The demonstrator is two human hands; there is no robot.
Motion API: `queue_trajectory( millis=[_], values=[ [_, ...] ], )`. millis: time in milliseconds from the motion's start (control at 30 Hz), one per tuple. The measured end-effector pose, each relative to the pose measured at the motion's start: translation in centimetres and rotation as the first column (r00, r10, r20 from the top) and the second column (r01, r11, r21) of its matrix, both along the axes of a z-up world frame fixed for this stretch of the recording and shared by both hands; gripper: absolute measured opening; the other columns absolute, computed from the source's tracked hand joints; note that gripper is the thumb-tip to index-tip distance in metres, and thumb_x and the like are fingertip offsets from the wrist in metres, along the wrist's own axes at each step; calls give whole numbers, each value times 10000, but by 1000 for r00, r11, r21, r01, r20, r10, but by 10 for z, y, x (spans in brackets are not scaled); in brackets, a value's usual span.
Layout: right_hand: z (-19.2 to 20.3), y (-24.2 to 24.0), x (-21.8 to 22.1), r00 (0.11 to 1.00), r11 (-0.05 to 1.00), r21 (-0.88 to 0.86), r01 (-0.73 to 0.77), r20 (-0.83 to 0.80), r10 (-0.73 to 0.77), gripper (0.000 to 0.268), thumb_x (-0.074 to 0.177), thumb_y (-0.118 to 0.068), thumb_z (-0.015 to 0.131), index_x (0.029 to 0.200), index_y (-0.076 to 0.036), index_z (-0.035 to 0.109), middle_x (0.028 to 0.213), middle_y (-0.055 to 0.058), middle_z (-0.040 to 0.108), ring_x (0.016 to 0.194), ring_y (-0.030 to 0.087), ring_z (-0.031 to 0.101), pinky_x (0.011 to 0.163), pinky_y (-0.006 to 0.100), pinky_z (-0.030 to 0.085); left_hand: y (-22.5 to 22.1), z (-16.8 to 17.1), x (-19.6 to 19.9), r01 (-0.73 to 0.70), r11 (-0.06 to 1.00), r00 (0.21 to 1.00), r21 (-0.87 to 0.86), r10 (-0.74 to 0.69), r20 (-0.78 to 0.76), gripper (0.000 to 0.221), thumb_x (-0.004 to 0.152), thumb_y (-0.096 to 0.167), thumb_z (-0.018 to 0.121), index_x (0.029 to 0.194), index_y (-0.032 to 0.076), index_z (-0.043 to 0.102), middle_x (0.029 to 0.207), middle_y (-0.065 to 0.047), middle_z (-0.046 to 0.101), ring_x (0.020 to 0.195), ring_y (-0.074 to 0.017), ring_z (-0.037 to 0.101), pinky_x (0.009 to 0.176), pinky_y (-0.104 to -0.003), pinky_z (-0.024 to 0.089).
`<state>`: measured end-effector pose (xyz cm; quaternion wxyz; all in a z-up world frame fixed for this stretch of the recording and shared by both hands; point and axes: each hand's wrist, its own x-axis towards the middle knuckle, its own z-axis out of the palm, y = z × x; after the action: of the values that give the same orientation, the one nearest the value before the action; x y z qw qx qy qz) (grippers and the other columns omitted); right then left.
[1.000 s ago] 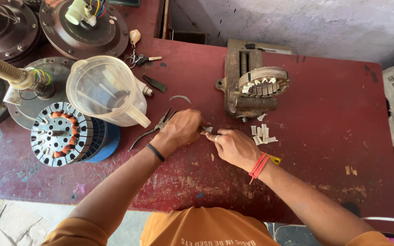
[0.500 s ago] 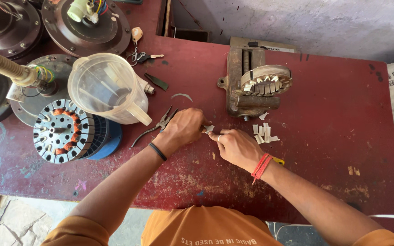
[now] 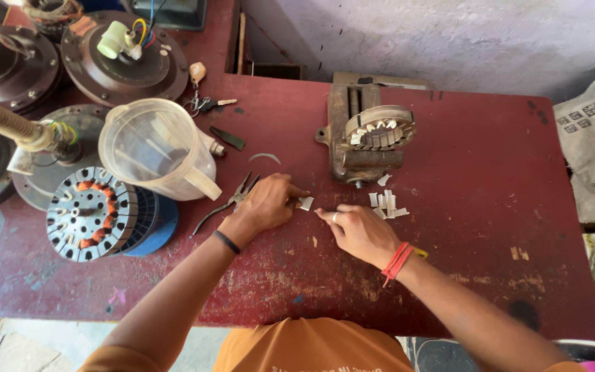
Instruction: The person uses a screwdriver and pliers to remove and insert small white insulating pieces into a motor stator held in a bench vise. The person repeatedly picks up pieces, inserts them into slots, and adjusts them with tools.
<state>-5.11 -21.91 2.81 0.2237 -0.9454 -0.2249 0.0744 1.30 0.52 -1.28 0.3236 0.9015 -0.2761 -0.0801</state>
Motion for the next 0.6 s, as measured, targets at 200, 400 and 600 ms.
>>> queue_trajectory(
  millis=[200,400,600],
  values=[
    [-10,10,0,997,998,-51,-21,67,24,289,936,-141,655,1204,-173,758,761,112,638,607,298,634,567,444,512,0,-10,-6,3,1000,999,6,-3,45,405,730,52,642,1095,109,809,914,-173,701,975,-375,651,909,-471,526],
    [-13,14,7,995,993,-74,-89,38,92,357,893,-87,631,1225,-143,749,759,110,652,595,265,652,583,413,552,-1,-6,-4,0,1000,998,-9,1,70,347,760,94,680,1080,105,814,882,-193,701,994,-379,659,928,-467,533],
    [-14,16,11,971,991,-132,0,-237,-31,291,985,-162,608,1260,-151,702,780,104,678,537,279,645,511,421,548,-5,4,-2,-26,997,998,77,30,-56,346,792,79,664,1103,131,807,938,-182,724,1005,-365,668,944,-457,529]
  ],
)
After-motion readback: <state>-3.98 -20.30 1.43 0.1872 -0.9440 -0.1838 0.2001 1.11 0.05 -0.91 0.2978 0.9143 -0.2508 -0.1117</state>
